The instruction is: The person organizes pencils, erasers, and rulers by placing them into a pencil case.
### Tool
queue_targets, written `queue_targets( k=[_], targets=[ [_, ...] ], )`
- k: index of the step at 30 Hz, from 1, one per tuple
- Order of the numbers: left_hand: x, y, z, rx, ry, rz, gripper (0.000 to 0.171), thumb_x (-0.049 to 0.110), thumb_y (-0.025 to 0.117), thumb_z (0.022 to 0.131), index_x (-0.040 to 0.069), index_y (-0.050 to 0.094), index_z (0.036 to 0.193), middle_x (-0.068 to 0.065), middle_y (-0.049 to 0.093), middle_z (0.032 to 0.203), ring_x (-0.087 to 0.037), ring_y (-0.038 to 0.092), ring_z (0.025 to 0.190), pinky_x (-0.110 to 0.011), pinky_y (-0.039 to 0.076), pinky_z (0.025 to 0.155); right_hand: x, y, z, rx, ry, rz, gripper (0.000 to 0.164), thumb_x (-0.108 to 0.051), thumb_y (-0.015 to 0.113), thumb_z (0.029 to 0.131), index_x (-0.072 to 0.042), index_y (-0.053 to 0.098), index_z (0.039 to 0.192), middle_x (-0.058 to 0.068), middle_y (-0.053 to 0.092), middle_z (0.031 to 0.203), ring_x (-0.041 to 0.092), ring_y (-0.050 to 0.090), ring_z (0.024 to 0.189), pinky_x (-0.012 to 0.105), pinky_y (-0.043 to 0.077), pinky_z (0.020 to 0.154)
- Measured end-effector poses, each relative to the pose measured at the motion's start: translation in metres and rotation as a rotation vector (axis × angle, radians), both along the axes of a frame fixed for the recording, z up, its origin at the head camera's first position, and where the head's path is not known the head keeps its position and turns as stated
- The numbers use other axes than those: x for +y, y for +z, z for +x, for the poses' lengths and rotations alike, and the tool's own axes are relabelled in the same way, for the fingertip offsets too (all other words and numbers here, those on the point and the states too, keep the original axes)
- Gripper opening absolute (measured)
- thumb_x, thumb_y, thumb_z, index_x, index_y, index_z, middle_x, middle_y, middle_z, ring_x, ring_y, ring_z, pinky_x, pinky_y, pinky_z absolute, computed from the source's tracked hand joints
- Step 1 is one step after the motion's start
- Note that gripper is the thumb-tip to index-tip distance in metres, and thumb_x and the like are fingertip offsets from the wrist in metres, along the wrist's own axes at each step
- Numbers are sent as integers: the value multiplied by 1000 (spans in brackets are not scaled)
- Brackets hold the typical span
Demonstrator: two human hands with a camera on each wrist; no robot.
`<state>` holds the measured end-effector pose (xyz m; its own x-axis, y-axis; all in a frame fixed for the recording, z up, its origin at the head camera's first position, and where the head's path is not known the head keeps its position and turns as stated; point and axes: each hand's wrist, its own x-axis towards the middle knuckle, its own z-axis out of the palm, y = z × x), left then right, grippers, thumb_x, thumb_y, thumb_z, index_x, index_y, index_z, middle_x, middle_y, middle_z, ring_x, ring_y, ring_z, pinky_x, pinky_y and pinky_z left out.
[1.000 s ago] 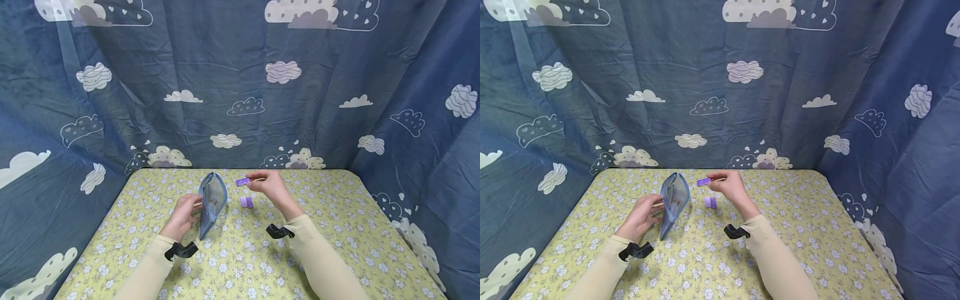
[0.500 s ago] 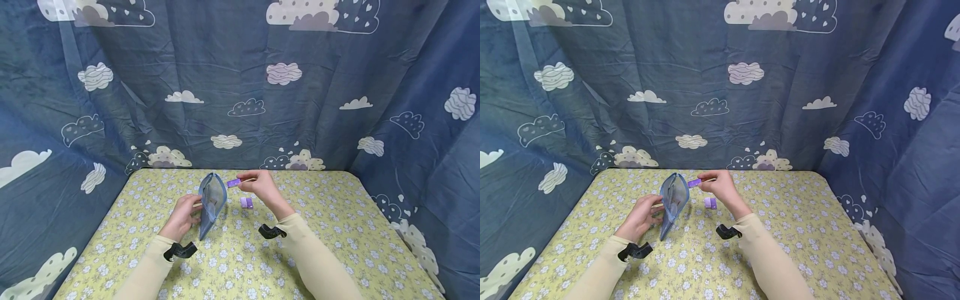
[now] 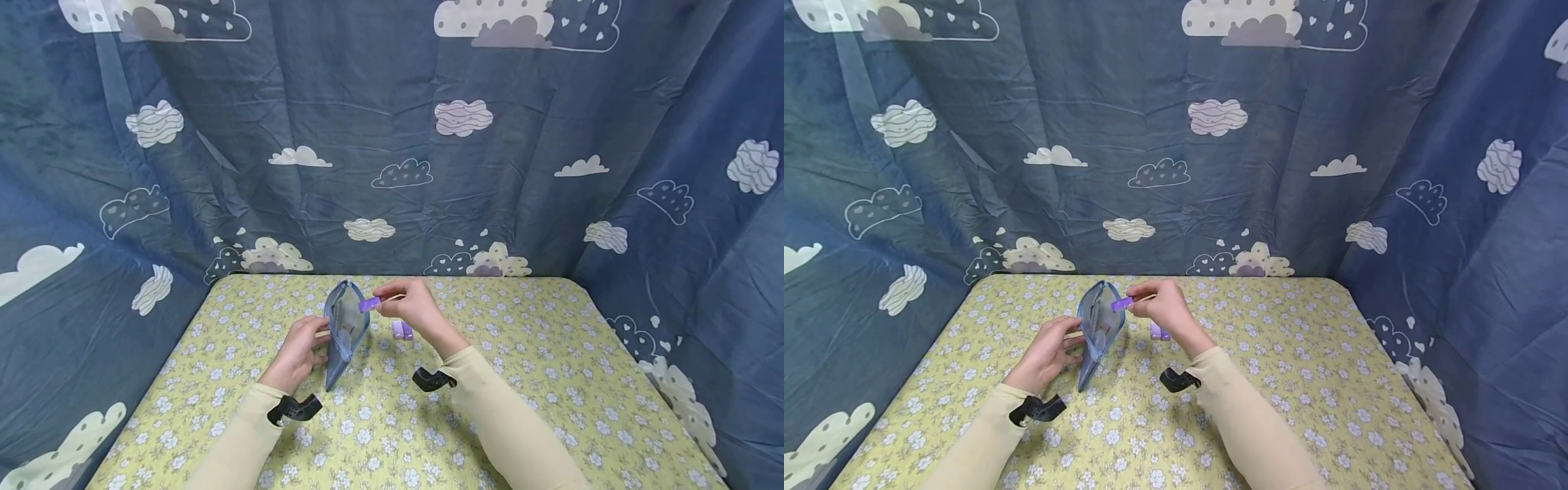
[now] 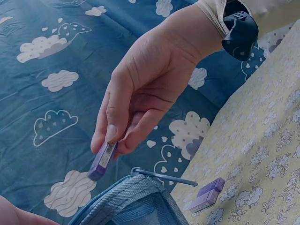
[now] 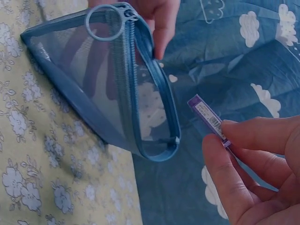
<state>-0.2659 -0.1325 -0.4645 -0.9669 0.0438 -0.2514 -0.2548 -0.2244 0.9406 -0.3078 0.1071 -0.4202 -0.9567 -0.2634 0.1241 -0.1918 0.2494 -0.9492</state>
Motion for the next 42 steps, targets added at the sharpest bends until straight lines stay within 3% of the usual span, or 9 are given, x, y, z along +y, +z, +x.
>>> queue_targets(
  k=[8,11,15,22,27,34,42],
  targets=[
    [1,2,-1,-7,2,5,19,22,52,104,3,51,105,-15,45,122,-34,46,113,-59,37,91,-11,-3,3,17,30,77,29,-2,78,84,-3,75,113,7,73,101,20,72,85,34,57,77],
    [1,2,-1,-10,0,4,22,22,51,104,1,51,109,-16,46,122,-34,46,112,-59,37,91,-15,-4,5,10,29,99,28,-3,78,84,-5,76,112,6,73,98,19,72,81,30,55,64],
    [0,2,-1,-11,-2,5,24,22,51,104,0,52,111,-18,46,124,-36,45,114,-63,36,93,-19,-6,6,6,40,107,26,-2,78,83,-5,77,108,6,73,95,17,71,77,30,52,59],
    [1,1,-1,-24,14,-7,30,23,51,103,-3,51,118,-15,47,120,-36,46,114,-59,38,92,-25,-11,6,25,67,129,25,-2,78,82,-4,78,106,4,73,93,17,71,78,42,58,73],
    [1,0,-2,-27,30,-6,22,21,52,103,0,54,111,-12,50,114,-33,48,107,-52,40,84,-27,-12,8,19,72,144,24,-2,79,82,-6,78,106,3,74,92,17,71,78,50,56,78],
    [1,-1,-2,-26,24,-2,22,21,52,103,1,55,109,-13,50,114,-32,49,104,-51,40,82,-29,-17,9,26,57,188,24,-1,80,82,-4,78,106,3,74,90,16,70,75,37,57,70],
    [2,0,-1,-37,34,1,26,21,53,102,-2,54,116,-16,51,117,-32,52,105,-53,39,83,-30,-21,9,24,60,218,22,-6,82,82,-9,79,104,0,72,89,23,68,73,43,56,68]
  ],
)
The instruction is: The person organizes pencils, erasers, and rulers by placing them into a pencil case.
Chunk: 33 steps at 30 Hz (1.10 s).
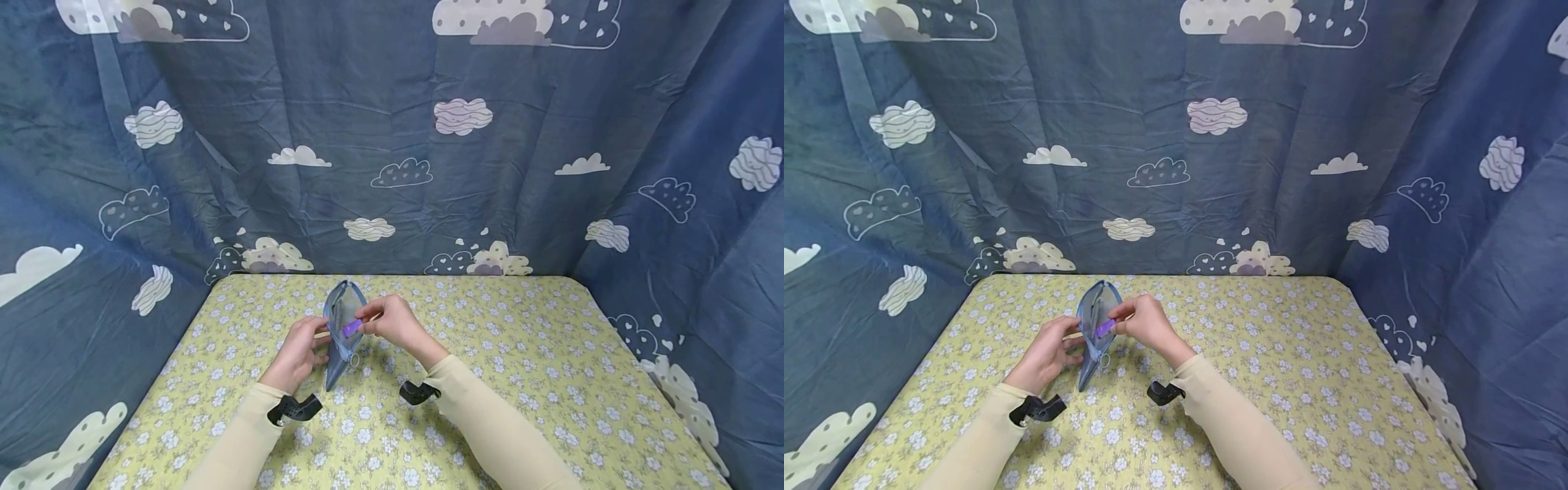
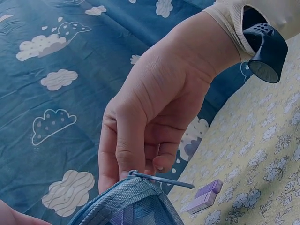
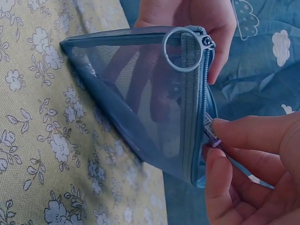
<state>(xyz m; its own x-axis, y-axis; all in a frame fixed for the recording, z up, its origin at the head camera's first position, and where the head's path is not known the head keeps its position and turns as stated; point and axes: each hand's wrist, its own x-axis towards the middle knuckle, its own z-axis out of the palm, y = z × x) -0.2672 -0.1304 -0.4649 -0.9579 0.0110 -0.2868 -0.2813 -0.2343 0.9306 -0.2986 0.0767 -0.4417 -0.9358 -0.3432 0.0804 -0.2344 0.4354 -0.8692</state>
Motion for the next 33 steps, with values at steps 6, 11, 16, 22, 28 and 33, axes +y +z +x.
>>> queue_targets(
  k=[6,11,16,22,28,33],
  targets=[
    [-1,0,0,4,9,8,18,19,54,101,2,57,105,-12,53,110,-29,54,98,-53,39,83,0,-1,-1,24,-4,46,22,-7,82,81,-11,80,103,-3,73,87,15,66,69,31,53,61],
    [-1,0,-1,2,7,17,19,18,53,101,1,56,107,-14,52,112,-30,53,99,-55,38,85,-1,-2,-2,26,-4,63,22,-9,83,82,-12,80,103,-4,73,88,15,66,70,32,53,62],
    [0,0,0,-3,-6,6,22,20,52,102,0,54,111,-13,50,114,-31,51,104,-55,38,87,-2,-3,-2,16,-11,77,21,-9,83,83,-11,80,103,-5,72,88,15,65,72,32,53,63],
    [1,1,0,-4,1,-2,17,20,53,101,3,55,106,-12,50,113,-31,51,105,-54,38,86,-4,-3,-4,19,-16,87,19,-11,83,82,-13,80,101,-4,72,89,15,64,75,32,53,64],
    [2,1,-1,0,-11,-2,17,19,51,102,3,52,107,-15,48,120,-32,51,107,-55,37,88,-1,-4,-5,25,-4,95,23,-13,81,85,-17,79,107,0,74,102,23,67,98,38,55,77],
    [2,1,1,-1,-8,2,15,18,50,103,4,51,105,-16,47,120,-35,50,110,-56,36,88,3,-8,-6,9,-11,64,27,-15,80,87,-17,77,114,4,74,108,19,68,91,36,56,72]
  ],
)
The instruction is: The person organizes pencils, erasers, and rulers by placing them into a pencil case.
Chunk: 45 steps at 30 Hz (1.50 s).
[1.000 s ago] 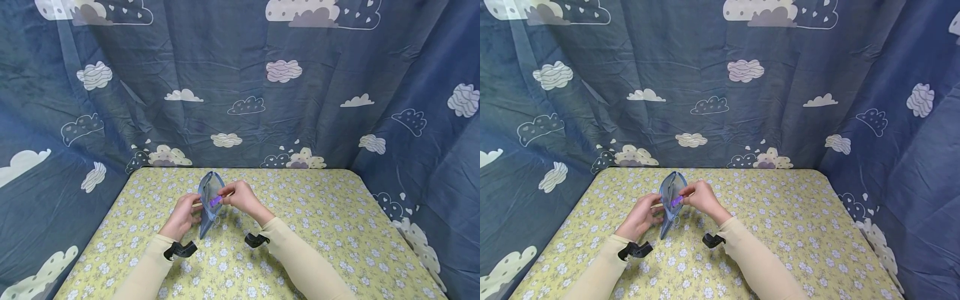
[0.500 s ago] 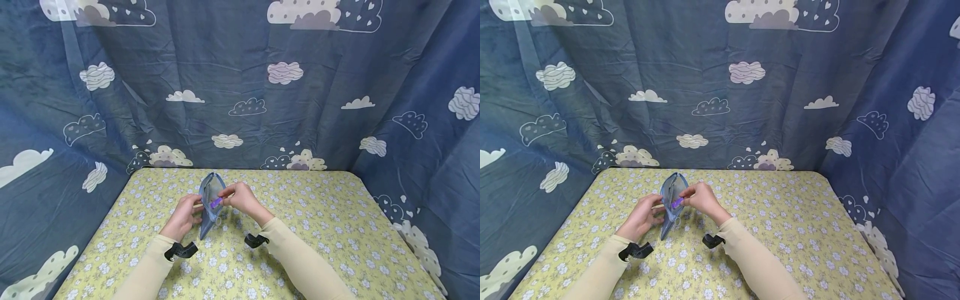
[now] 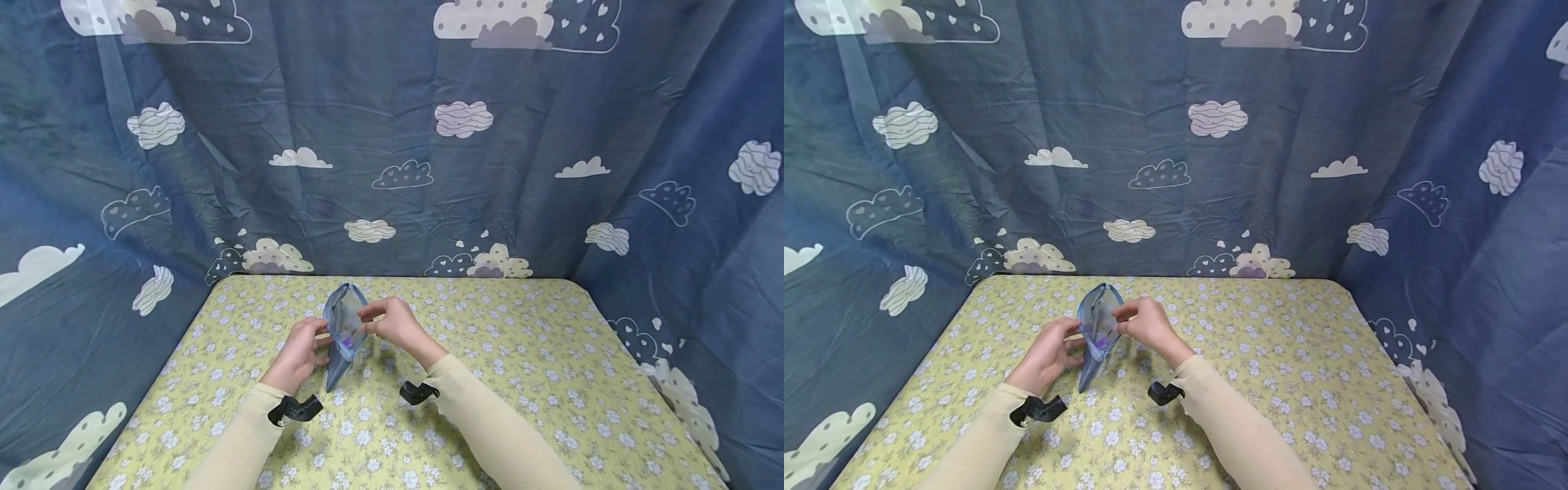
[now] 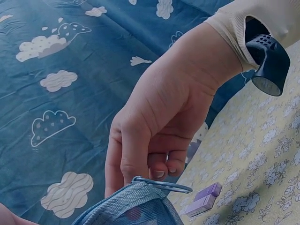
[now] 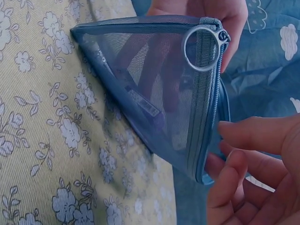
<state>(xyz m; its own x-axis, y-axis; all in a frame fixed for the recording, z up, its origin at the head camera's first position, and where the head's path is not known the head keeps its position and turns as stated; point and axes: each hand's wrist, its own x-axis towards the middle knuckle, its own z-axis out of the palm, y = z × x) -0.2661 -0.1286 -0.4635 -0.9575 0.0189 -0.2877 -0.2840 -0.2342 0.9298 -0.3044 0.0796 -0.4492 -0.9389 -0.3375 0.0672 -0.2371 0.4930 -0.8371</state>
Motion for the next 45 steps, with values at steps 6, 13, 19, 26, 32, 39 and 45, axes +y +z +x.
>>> queue_targets(
  k=[6,13,19,26,32,39,45],
  targets=[
    [1,-1,1,4,-4,2,15,17,49,103,3,51,106,-15,48,117,-34,49,109,-53,36,85,5,2,1,-19,-24,-33,26,-12,77,89,-19,76,114,2,74,104,23,68,84,35,55,67],
    [0,-1,2,1,8,13,19,16,49,103,-1,52,110,-16,50,116,-33,51,106,-57,37,88,13,8,1,8,-21,-45,26,-11,76,89,-18,76,114,2,74,104,31,66,78,43,55,63],
    [0,-2,2,4,-1,18,19,17,49,103,-1,51,111,-17,48,118,-34,50,108,-58,36,90,22,16,2,37,-27,-41,31,-13,77,89,-14,74,120,5,73,110,22,66,73,34,53,61],
    [0,-2,2,5,2,8,21,17,48,103,-2,50,114,-15,50,115,-35,50,110,-60,36,91,37,20,1,23,-52,-67,32,-15,77,89,-22,74,120,4,72,115,25,68,80,41,56,72],
    [0,-2,0,2,11,-2,23,17,49,103,-2,52,114,-18,52,119,-34,52,108,-57,37,88,50,16,-4,-8,-76,-122,32,-15,77,90,-24,73,121,7,70,120,27,68,85,54,54,80],
    [0,-1,1,-6,26,16,21,17,49,103,-1,53,113,-19,51,120,-34,52,109,-58,36,90,62,8,-6,-10,-120,-133,35,-11,77,89,-20,72,123,6,70,119,22,68,85,45,56,76],
    [-1,-1,2,-8,40,34,19,17,50,102,0,54,109,-14,52,112,-34,52,109,-61,36,93,70,-2,-9,-47,-134,-177,36,-9,76,89,-16,72,124,11,69,121,28,69,91,44,56,77]
  ],
)
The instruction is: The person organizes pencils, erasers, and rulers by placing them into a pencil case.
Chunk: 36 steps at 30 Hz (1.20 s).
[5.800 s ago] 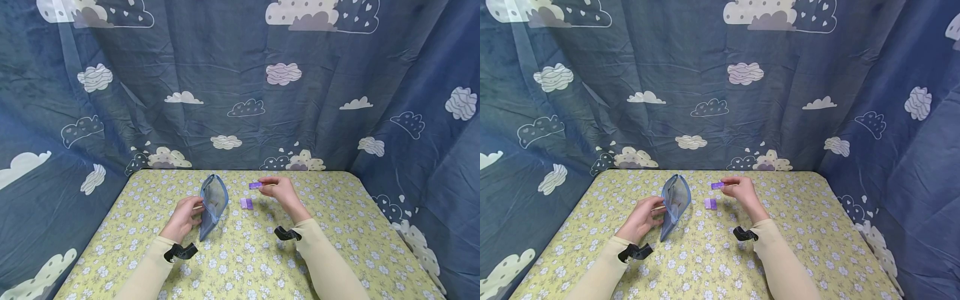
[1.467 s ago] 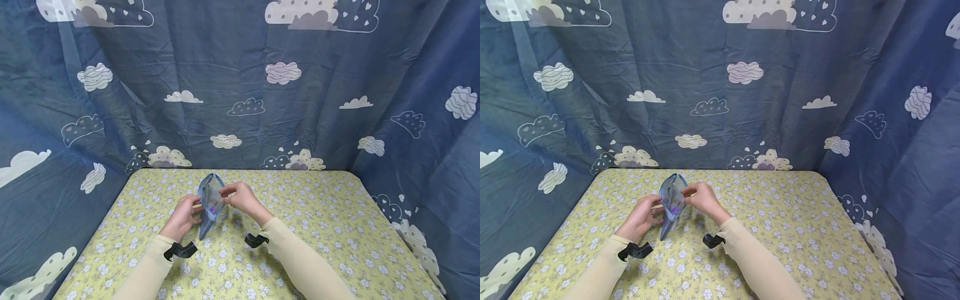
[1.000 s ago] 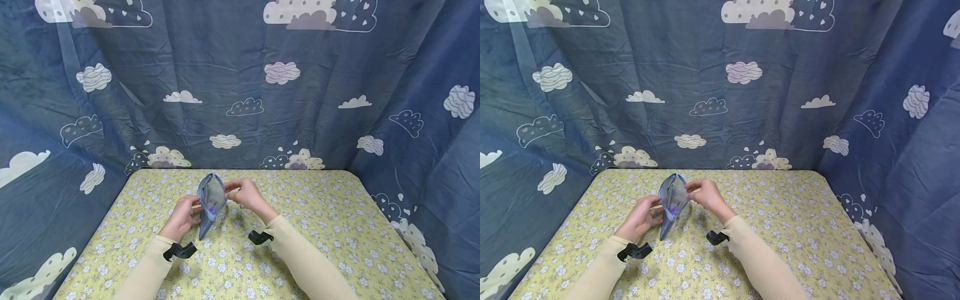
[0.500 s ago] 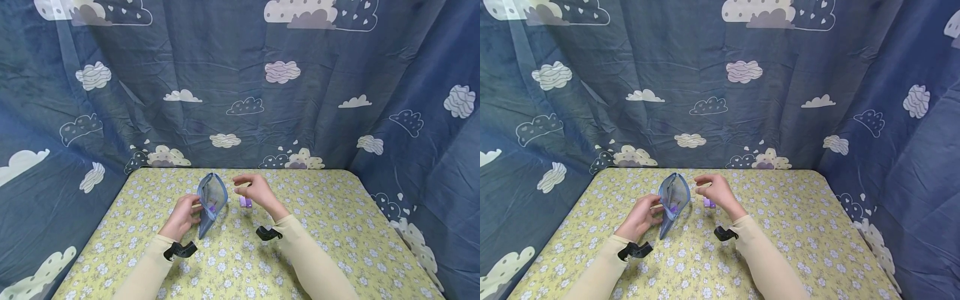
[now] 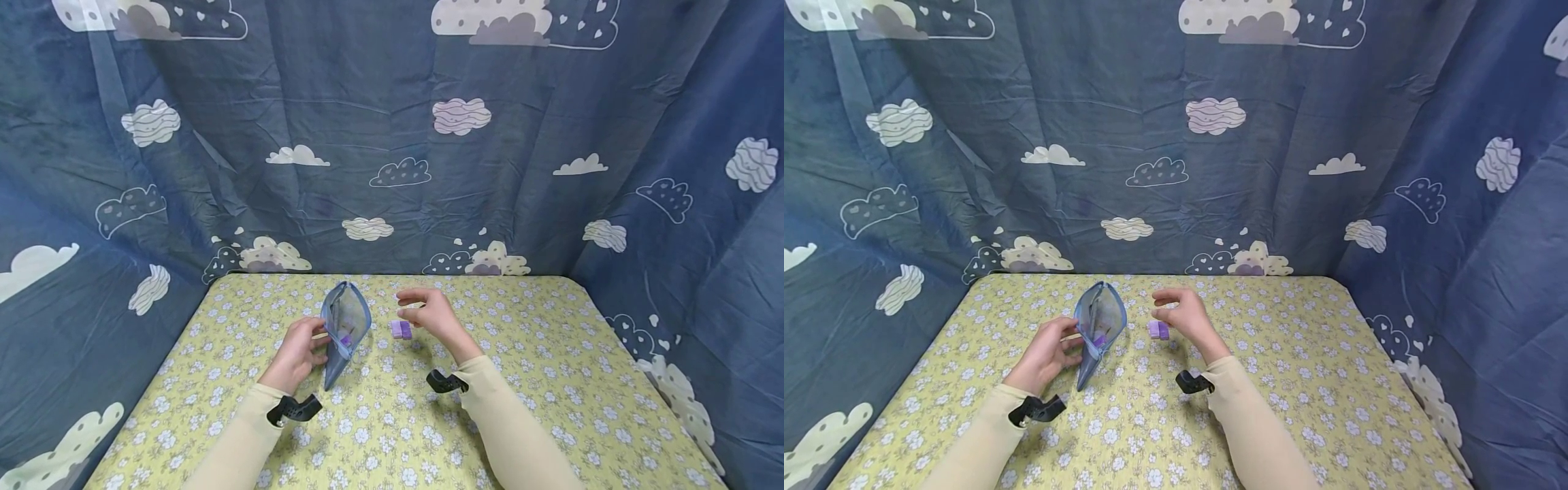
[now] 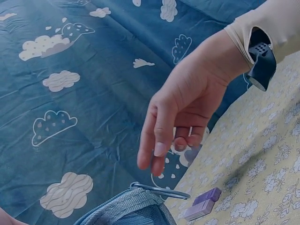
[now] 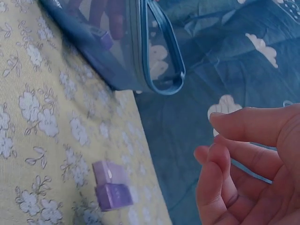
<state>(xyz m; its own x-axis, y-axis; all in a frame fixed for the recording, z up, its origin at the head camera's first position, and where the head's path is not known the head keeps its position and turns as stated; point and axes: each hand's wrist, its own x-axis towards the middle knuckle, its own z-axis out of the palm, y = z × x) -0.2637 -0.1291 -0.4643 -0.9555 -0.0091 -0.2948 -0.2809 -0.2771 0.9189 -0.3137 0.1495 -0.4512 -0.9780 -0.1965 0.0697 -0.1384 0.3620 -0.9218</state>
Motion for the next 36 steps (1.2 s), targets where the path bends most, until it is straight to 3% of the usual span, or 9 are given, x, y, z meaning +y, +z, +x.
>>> queue_targets(
  k=[4,7,13,19,28,36],
  targets=[
    [0,0,1,-4,0,2,20,18,50,103,-1,53,111,-12,52,110,-34,52,110,-62,35,94,5,-10,-2,-47,-13,-38,38,-8,75,89,-14,70,126,15,67,125,40,65,94,48,55,80],
    [0,0,1,-9,1,3,20,18,51,103,0,53,112,-11,51,109,-33,52,109,-60,36,93,7,-17,-4,-72,-25,-58,38,-6,75,89,-12,70,126,18,66,125,43,62,86,55,52,81],
    [0,1,1,-11,7,2,18,17,52,102,1,54,111,-10,52,107,-32,54,105,-58,37,91,12,-33,-6,-71,-46,-15,38,-4,72,89,-4,68,127,18,68,122,24,62,73,42,55,71],
    [-1,0,2,-3,2,6,18,17,51,102,1,54,111,-11,51,108,-33,53,106,-62,36,94,15,-43,-7,-89,-45,-7,40,-3,72,89,-1,66,129,19,68,121,25,66,77,36,55,69],
    [-1,-3,1,-11,8,-7,19,17,52,102,2,53,112,-7,54,102,-29,55,103,-54,38,88,17,-52,-10,-99,-19,26,41,-3,75,87,0,67,127,17,69,120,19,68,82,34,56,67],
    [-1,-3,3,1,2,-22,21,19,52,102,1,54,113,-6,56,100,-29,55,103,-52,40,86,20,-61,-13,-43,23,123,51,-3,80,78,-3,68,128,10,68,122,19,63,93,34,54,67]
  ],
)
